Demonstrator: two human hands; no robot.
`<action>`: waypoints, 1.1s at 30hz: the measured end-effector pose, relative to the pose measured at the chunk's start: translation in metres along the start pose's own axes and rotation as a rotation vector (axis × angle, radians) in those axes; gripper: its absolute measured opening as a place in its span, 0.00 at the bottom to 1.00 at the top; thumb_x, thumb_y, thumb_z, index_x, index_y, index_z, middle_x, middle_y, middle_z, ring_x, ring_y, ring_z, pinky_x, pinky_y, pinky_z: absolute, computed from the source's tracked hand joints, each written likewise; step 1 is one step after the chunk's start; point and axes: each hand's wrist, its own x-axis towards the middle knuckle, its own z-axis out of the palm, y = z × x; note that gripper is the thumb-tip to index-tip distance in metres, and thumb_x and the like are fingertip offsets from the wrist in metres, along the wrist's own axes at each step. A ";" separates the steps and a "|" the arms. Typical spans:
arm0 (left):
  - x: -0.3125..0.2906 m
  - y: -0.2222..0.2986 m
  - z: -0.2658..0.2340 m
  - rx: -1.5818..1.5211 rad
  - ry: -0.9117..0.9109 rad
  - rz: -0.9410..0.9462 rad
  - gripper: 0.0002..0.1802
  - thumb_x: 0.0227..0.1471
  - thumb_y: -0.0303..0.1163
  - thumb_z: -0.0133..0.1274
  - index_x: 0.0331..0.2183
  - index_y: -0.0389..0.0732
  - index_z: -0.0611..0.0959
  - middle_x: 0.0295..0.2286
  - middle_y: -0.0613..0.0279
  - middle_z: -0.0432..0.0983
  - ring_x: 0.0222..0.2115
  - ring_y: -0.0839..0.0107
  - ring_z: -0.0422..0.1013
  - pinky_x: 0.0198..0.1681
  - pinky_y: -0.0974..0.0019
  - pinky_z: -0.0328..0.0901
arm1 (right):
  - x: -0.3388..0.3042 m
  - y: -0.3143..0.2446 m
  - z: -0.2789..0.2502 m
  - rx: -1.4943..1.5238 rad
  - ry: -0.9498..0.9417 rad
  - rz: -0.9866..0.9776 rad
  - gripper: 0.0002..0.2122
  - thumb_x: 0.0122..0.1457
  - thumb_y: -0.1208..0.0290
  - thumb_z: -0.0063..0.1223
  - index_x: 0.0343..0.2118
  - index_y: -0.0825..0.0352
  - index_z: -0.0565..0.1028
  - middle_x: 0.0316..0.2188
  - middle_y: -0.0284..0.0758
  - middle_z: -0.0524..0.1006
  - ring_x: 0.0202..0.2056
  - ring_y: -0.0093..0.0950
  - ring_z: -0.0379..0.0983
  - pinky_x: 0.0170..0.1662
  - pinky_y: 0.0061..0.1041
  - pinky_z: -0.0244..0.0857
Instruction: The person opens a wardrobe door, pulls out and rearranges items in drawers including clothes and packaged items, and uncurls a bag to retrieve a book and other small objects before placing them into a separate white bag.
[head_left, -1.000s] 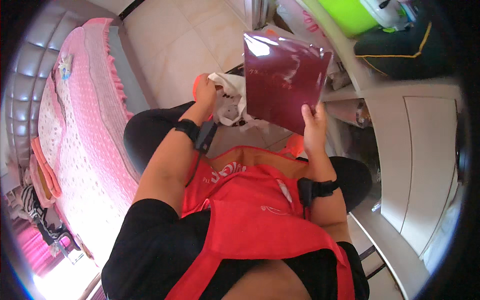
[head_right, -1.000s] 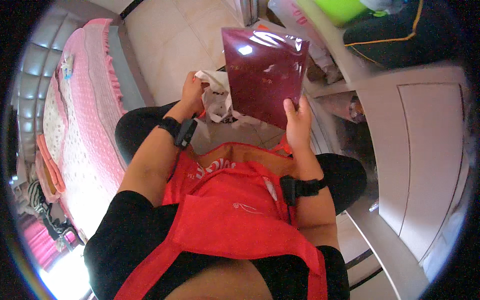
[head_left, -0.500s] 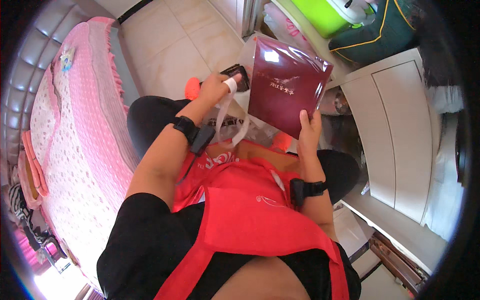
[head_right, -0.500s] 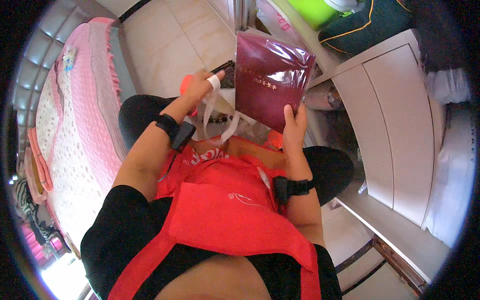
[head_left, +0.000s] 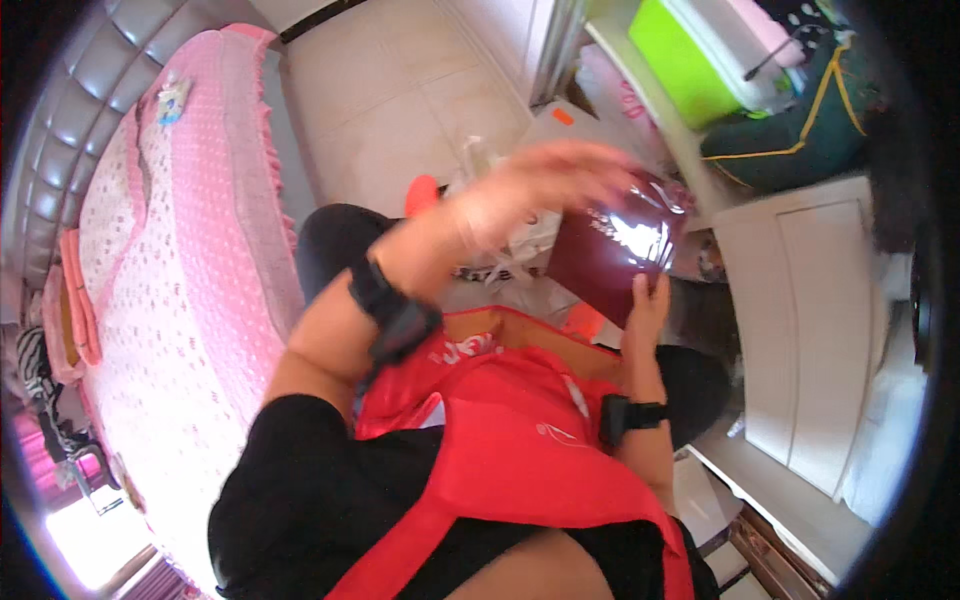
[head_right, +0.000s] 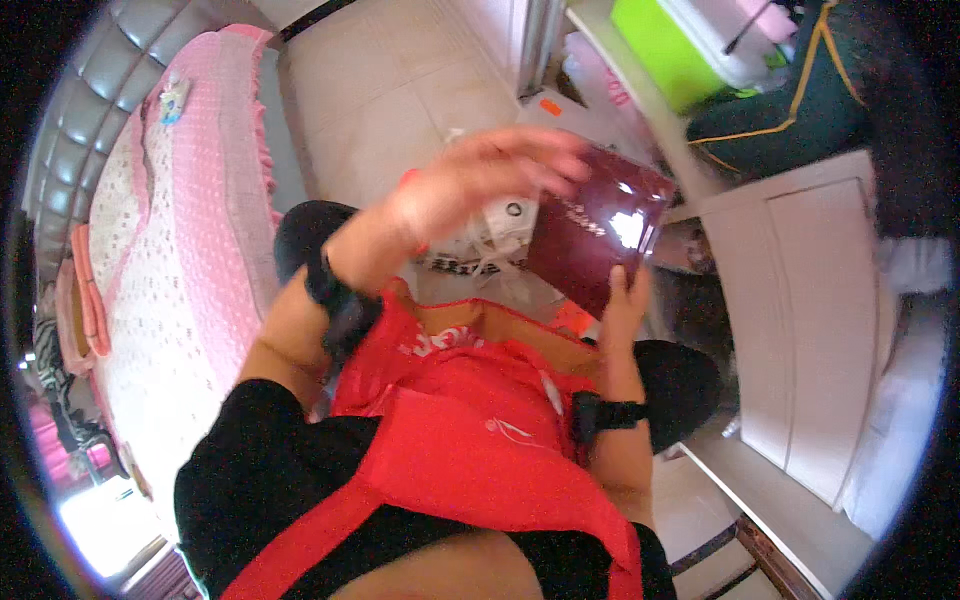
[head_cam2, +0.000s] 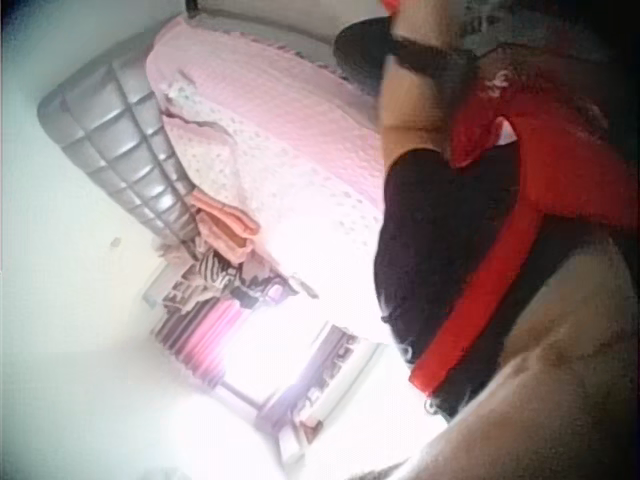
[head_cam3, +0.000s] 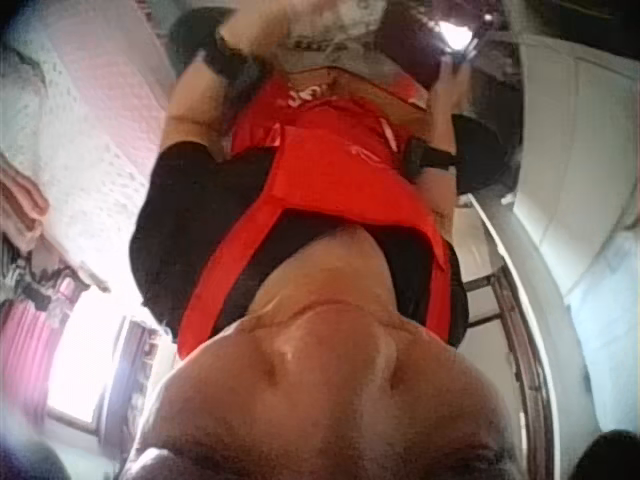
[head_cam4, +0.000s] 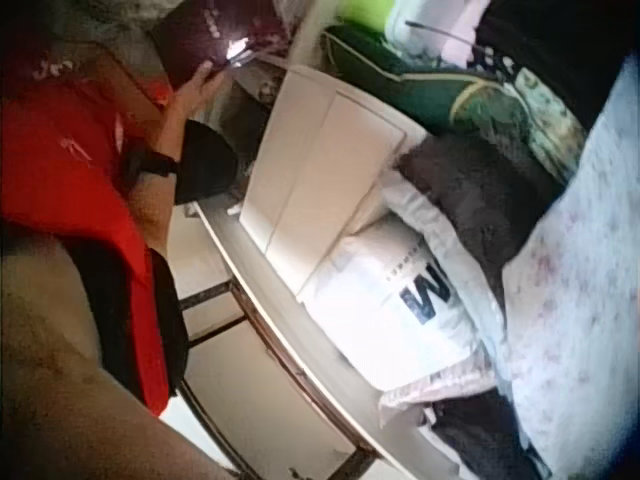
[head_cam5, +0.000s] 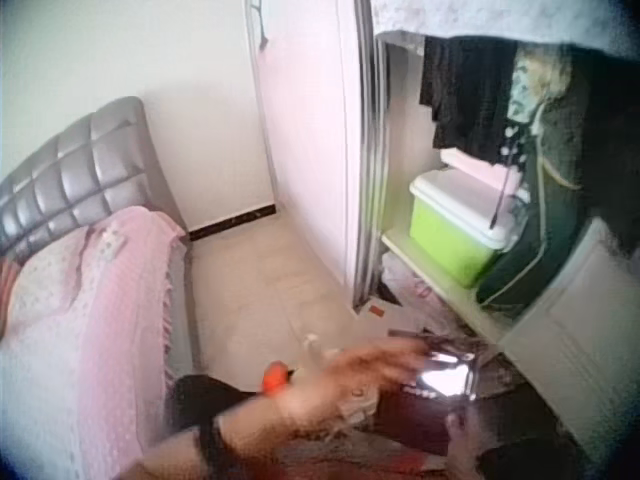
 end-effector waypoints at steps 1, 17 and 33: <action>-0.005 0.016 0.040 -0.164 -0.197 0.138 0.21 0.53 0.33 0.48 0.48 0.34 0.72 0.45 0.53 0.71 0.45 0.66 0.68 0.50 0.65 0.60 | 0.005 0.005 -0.007 -0.123 -0.013 0.006 0.17 0.58 0.69 0.47 0.49 0.70 0.67 0.43 0.36 0.70 0.44 0.25 0.63 0.50 0.24 0.55; -0.032 0.053 0.148 -0.944 -0.795 0.548 0.12 0.56 0.22 0.37 0.35 0.27 0.75 0.33 0.51 0.72 0.34 0.66 0.70 0.37 0.66 0.64 | 0.004 0.009 0.002 0.142 -0.046 0.069 0.12 0.60 0.73 0.44 0.46 0.68 0.67 0.42 0.33 0.68 0.44 0.25 0.62 0.52 0.27 0.53; 0.002 0.033 0.158 -1.113 -1.087 0.904 0.19 0.53 0.24 0.41 0.47 0.27 0.64 0.42 0.49 0.66 0.43 0.59 0.66 0.45 0.60 0.62 | 0.005 0.013 0.007 0.116 -0.066 0.109 0.11 0.60 0.72 0.45 0.44 0.68 0.68 0.40 0.32 0.68 0.43 0.24 0.61 0.51 0.26 0.52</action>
